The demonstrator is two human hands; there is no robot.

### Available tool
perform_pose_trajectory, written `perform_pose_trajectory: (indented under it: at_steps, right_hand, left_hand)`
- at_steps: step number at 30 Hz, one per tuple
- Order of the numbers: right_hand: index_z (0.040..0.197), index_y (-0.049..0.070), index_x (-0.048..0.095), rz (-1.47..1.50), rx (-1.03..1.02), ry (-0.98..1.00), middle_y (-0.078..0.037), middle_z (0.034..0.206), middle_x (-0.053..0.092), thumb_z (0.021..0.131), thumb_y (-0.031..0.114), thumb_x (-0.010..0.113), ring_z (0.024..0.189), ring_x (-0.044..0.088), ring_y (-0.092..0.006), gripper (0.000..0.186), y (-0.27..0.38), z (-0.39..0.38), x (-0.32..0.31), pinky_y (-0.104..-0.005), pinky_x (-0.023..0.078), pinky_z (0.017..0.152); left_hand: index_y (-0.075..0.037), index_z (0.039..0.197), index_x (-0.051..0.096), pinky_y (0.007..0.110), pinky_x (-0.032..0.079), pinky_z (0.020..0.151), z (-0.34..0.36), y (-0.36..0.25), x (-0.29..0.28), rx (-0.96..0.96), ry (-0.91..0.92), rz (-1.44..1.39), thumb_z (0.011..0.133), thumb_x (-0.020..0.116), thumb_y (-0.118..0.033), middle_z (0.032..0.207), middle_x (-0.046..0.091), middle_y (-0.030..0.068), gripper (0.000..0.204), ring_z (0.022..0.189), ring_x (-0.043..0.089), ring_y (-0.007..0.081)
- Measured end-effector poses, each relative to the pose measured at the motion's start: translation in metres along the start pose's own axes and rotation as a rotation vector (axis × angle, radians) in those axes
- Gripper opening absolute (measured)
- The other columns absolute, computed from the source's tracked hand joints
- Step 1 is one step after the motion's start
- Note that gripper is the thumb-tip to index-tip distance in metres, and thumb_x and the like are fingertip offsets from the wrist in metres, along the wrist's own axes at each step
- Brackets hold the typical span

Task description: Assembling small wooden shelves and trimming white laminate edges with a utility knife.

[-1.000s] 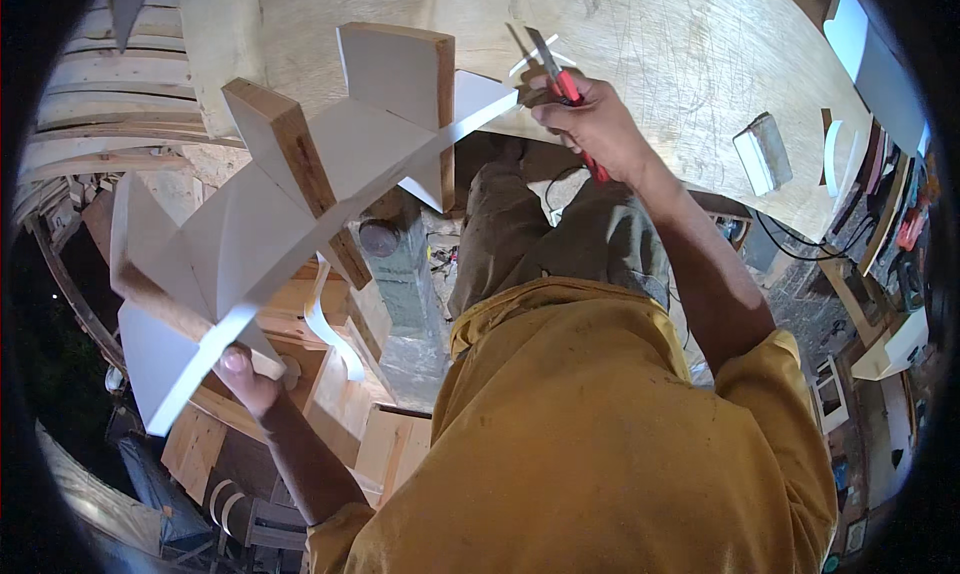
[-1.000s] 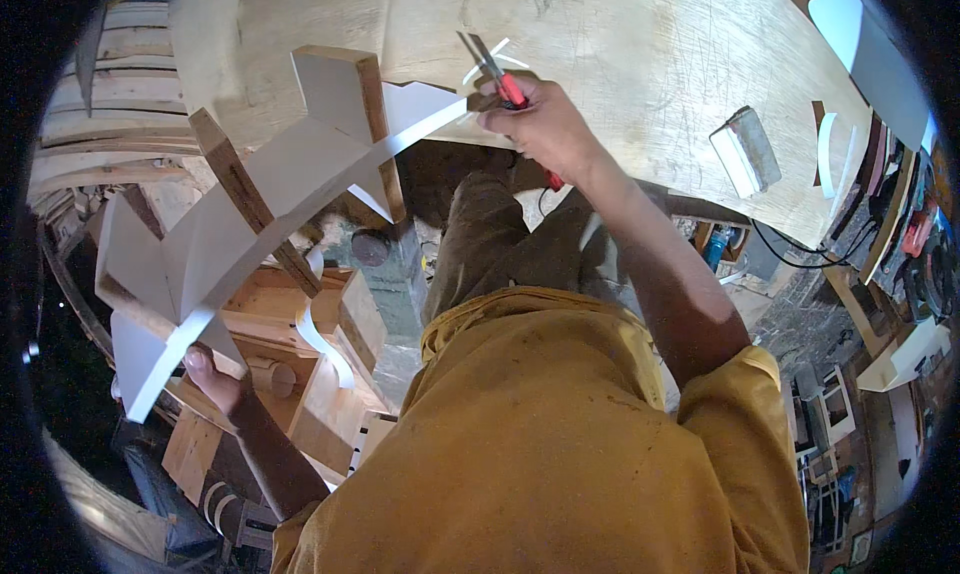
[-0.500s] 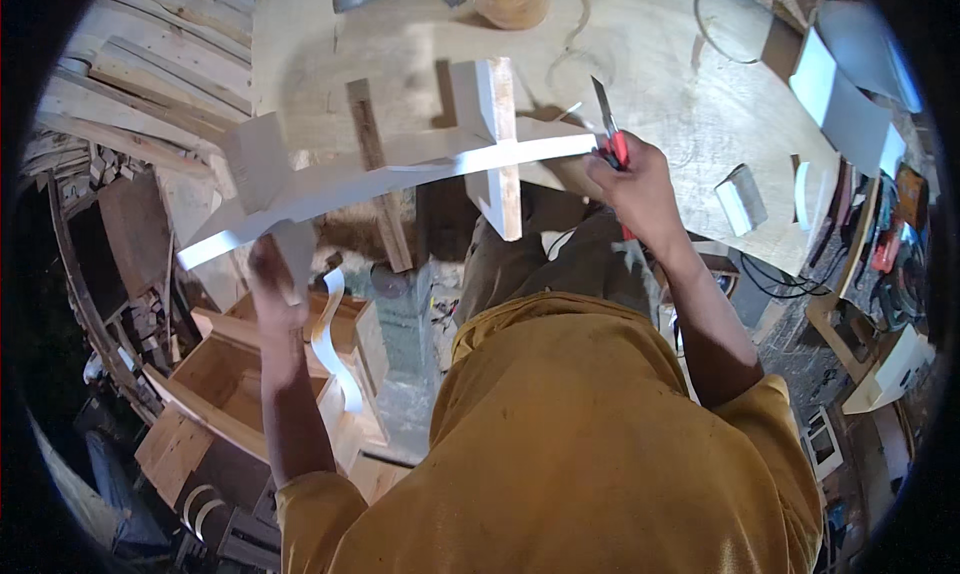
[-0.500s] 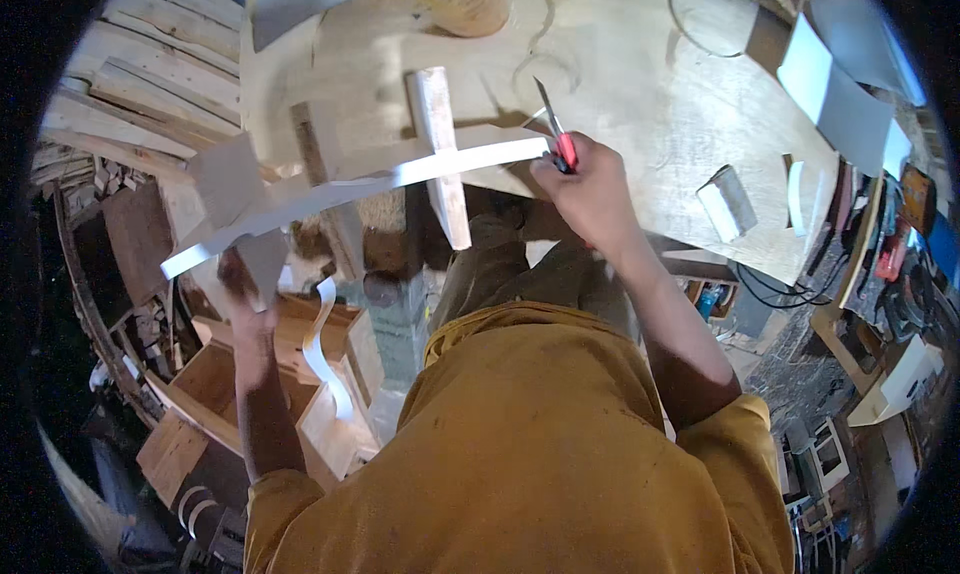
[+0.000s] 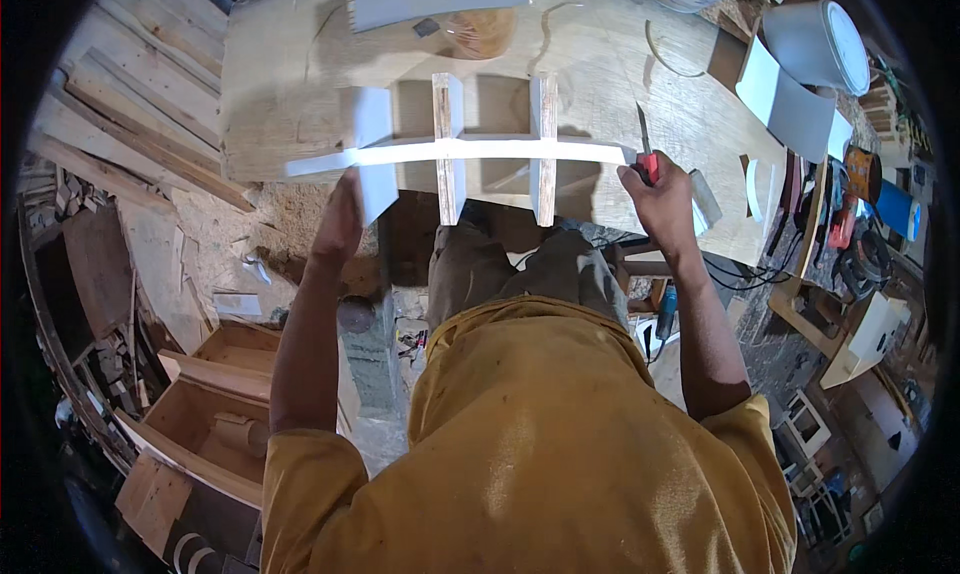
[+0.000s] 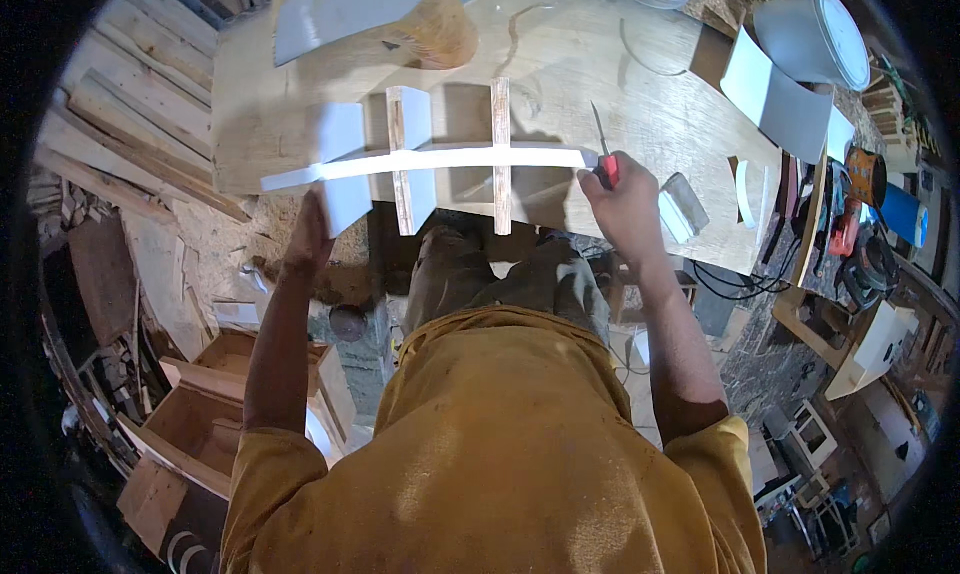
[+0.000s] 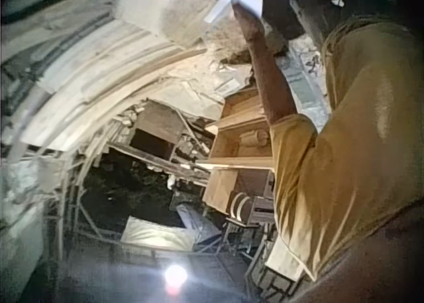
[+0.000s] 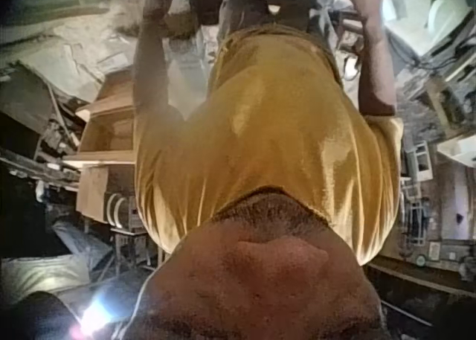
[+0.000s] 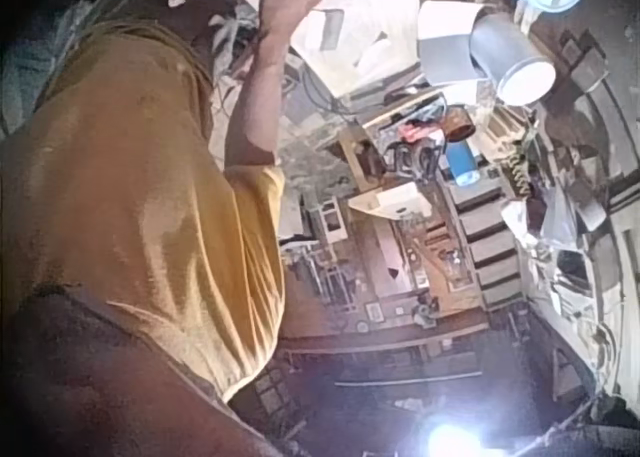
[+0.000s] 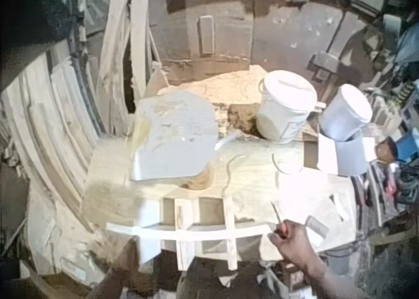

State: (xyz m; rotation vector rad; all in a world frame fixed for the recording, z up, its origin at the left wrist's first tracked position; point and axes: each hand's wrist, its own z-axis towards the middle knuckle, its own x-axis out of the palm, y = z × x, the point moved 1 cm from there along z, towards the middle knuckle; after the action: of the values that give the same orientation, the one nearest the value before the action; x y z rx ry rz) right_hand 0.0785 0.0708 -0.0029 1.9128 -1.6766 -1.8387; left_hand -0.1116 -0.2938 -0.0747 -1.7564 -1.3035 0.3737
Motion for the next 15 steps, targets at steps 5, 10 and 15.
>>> perform_pose_trajectory:
  at_steps: [5, 10, 15]
  right_hand:
    - [0.080, -0.003, 0.057, 0.045, 0.042, 0.016, -0.014, 0.066, 0.059, 0.082, 0.019, 0.070, 0.061, 0.057, -0.0219, 0.026, 0.006, -0.001, -0.001, -0.0376, 0.047, 0.059]
    - [0.095, 0.007, 0.047, 0.367, 0.213, 0.023, 0.000, 0.070, 0.051, 0.093, 0.015, 0.058, 0.051, 0.052, -0.0080, 0.014, -0.002, -0.035, -0.031, -0.0234, 0.044, 0.045]
    - [0.095, 0.008, 0.049, 0.507, 0.226, 0.048, 0.001, 0.073, 0.054, 0.098, 0.019, 0.054, 0.051, 0.052, -0.0052, 0.012, 0.017, -0.068, -0.038, -0.0215, 0.043, 0.044]
  left_hand:
    - [0.004, 0.122, 0.055, 0.032, 0.040, 0.096, 0.000, -0.013, -0.007, 0.020, -0.110, 0.398, 0.098, 0.047, -0.042, 0.115, 0.060, 0.0109, 0.053, 0.108, 0.051, 0.0156]
    - [-0.001, 0.111, 0.062, 0.037, 0.043, 0.086, -0.033, -0.037, 0.005, 0.302, -0.327, 0.872, 0.089, 0.062, -0.026, 0.103, 0.062, 0.0108, 0.033, 0.094, 0.056, 0.0220]
    - [-0.004, 0.114, 0.062, 0.044, 0.041, 0.092, -0.032, -0.057, 0.092, 0.924, -0.087, 1.374, 0.079, 0.071, -0.019, 0.117, 0.061, 0.0123, 0.039, 0.106, 0.055, 0.0313]
